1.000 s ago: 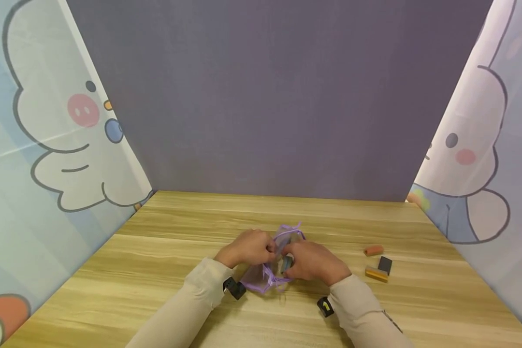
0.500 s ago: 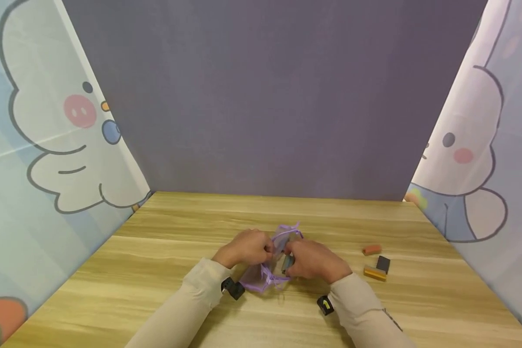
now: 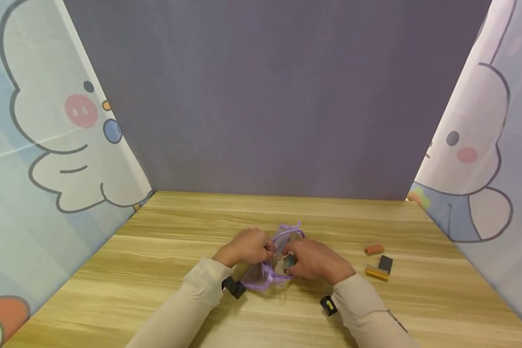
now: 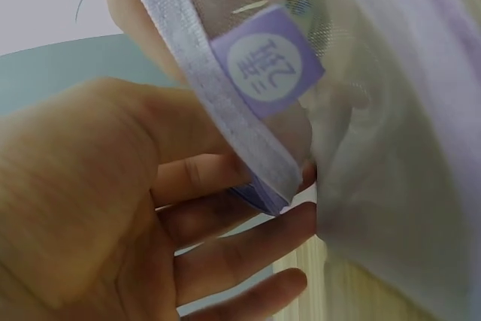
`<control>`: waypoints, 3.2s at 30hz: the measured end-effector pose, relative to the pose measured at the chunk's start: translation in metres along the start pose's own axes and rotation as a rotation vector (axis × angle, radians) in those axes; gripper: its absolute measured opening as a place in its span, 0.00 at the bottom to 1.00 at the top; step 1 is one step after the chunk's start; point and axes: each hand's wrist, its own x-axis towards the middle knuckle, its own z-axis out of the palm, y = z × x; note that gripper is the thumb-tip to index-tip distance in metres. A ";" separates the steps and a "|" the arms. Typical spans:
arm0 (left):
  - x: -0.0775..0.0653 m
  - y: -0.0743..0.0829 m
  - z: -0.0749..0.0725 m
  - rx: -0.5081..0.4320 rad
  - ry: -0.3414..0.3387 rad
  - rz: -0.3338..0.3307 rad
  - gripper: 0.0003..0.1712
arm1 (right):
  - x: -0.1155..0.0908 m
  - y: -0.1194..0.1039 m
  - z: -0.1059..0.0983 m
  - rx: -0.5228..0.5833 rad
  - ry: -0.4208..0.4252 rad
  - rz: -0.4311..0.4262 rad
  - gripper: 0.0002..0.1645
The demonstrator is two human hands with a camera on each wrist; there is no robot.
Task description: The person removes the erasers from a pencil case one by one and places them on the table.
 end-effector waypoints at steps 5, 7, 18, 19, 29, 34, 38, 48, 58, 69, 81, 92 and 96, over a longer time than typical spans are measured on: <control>0.002 -0.001 0.000 -0.006 0.011 0.025 0.24 | -0.002 0.003 0.001 -0.015 0.019 -0.020 0.18; 0.003 -0.001 0.002 -0.017 0.009 0.025 0.25 | -0.003 0.003 0.002 -0.022 0.023 -0.014 0.19; 0.003 -0.003 0.006 -0.018 0.010 0.015 0.23 | -0.005 0.003 0.005 -0.019 0.026 0.015 0.19; 0.003 -0.003 0.006 -0.010 0.007 0.016 0.23 | -0.006 0.003 0.005 -0.019 0.026 0.017 0.19; 0.004 -0.002 0.003 -0.014 0.007 0.017 0.23 | -0.006 0.004 0.001 -0.031 0.040 0.067 0.20; 0.004 -0.003 0.003 -0.004 0.021 0.032 0.25 | -0.005 0.006 0.001 0.003 0.043 0.059 0.19; 0.003 -0.004 0.005 0.012 0.038 0.052 0.24 | -0.005 0.007 0.001 0.039 0.056 0.041 0.19; 0.005 -0.005 0.005 0.019 0.052 0.048 0.24 | -0.007 0.008 -0.004 0.023 0.110 0.050 0.20; 0.003 -0.002 0.004 0.016 0.053 0.018 0.21 | -0.007 0.010 -0.004 0.013 0.128 0.059 0.19; 0.006 -0.002 0.008 0.038 0.061 0.028 0.12 | -0.010 0.012 -0.009 0.027 0.146 0.054 0.23; 0.005 -0.002 0.008 -0.012 0.071 0.014 0.14 | -0.008 0.014 -0.009 0.011 0.191 0.053 0.21; 0.007 -0.002 0.010 -0.006 0.088 0.009 0.10 | -0.010 0.018 -0.013 0.022 0.194 0.041 0.22; 0.005 -0.001 0.010 -0.014 0.079 0.008 0.09 | -0.012 0.018 -0.013 0.040 0.204 0.053 0.23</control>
